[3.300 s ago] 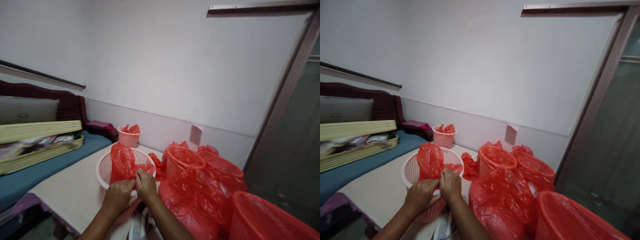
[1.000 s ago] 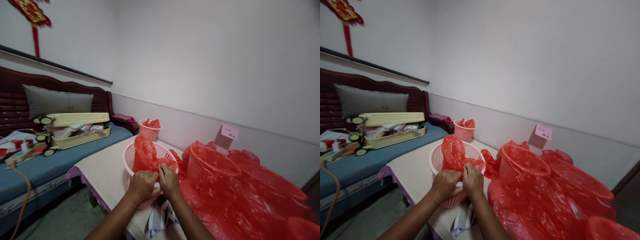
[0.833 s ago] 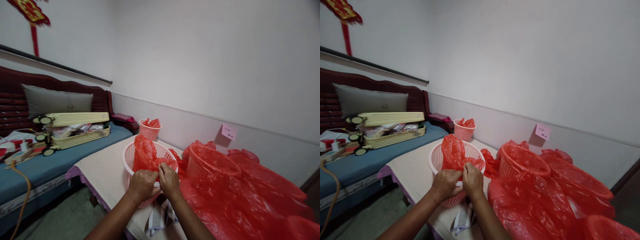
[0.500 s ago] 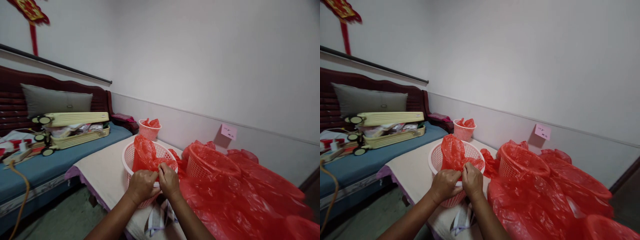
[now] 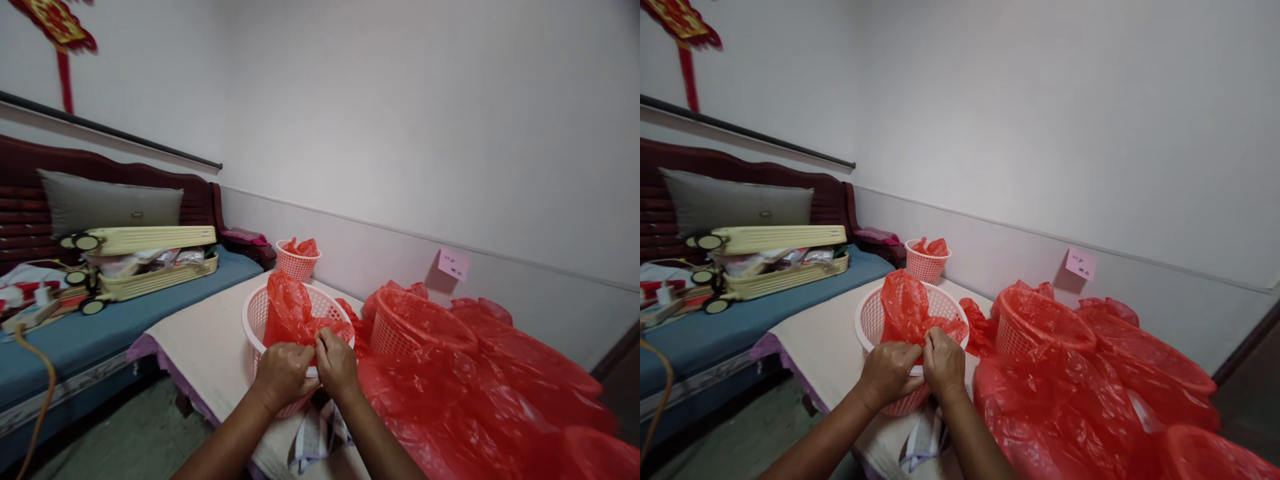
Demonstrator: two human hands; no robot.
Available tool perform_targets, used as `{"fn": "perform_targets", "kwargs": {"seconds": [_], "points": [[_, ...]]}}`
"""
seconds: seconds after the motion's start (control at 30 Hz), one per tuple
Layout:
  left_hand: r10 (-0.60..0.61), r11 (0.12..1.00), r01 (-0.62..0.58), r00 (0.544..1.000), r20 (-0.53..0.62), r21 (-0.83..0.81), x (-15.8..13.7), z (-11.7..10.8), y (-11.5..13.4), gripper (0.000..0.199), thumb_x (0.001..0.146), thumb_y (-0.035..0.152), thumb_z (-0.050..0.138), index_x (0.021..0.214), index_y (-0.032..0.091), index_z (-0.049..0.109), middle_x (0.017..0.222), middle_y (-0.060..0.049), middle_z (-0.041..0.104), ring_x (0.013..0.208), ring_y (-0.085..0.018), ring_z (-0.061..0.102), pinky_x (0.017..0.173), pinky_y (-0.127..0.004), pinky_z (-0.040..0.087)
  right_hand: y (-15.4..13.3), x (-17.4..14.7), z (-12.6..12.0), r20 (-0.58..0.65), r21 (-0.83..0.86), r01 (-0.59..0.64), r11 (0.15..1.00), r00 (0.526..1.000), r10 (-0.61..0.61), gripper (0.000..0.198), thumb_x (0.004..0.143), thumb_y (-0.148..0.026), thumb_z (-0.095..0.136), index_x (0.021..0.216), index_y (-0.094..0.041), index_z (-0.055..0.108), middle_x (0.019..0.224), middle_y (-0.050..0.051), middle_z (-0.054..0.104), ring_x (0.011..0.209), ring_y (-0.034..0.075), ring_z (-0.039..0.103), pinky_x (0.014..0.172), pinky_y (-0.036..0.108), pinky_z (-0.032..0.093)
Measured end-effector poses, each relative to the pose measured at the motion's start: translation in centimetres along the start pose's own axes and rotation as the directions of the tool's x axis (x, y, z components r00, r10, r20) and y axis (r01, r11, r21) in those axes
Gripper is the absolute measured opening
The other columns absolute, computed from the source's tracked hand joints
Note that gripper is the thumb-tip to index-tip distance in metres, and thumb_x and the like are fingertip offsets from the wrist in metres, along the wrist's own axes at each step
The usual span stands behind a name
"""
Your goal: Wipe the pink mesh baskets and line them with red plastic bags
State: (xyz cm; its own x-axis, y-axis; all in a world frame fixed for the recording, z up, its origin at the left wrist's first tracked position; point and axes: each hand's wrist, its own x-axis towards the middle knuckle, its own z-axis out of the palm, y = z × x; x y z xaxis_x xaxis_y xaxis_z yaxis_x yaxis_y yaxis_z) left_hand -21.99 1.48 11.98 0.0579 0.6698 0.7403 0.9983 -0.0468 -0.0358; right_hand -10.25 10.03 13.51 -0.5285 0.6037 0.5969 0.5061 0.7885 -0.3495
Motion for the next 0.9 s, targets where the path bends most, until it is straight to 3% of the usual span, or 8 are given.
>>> {"fn": "perform_targets", "kwargs": {"seconds": [0.9], "points": [[0.007, 1.000, -0.007, 1.000, -0.020, -0.004, 0.28, -0.12, 0.03, 0.021, 0.072, 0.041, 0.070, 0.075, 0.022, 0.060, 0.064, 0.000, 0.067, 0.059, -0.021, 0.064, 0.053, -0.032, 0.042, 0.01, -0.06, -0.04, 0.003, 0.014, -0.004, 1.000, 1.000, 0.004, 0.021, 0.091, -0.023, 0.037, 0.077, -0.021, 0.051, 0.067, 0.000, 0.058, 0.064, 0.016, 0.055, 0.062, 0.027, 0.030]]}}
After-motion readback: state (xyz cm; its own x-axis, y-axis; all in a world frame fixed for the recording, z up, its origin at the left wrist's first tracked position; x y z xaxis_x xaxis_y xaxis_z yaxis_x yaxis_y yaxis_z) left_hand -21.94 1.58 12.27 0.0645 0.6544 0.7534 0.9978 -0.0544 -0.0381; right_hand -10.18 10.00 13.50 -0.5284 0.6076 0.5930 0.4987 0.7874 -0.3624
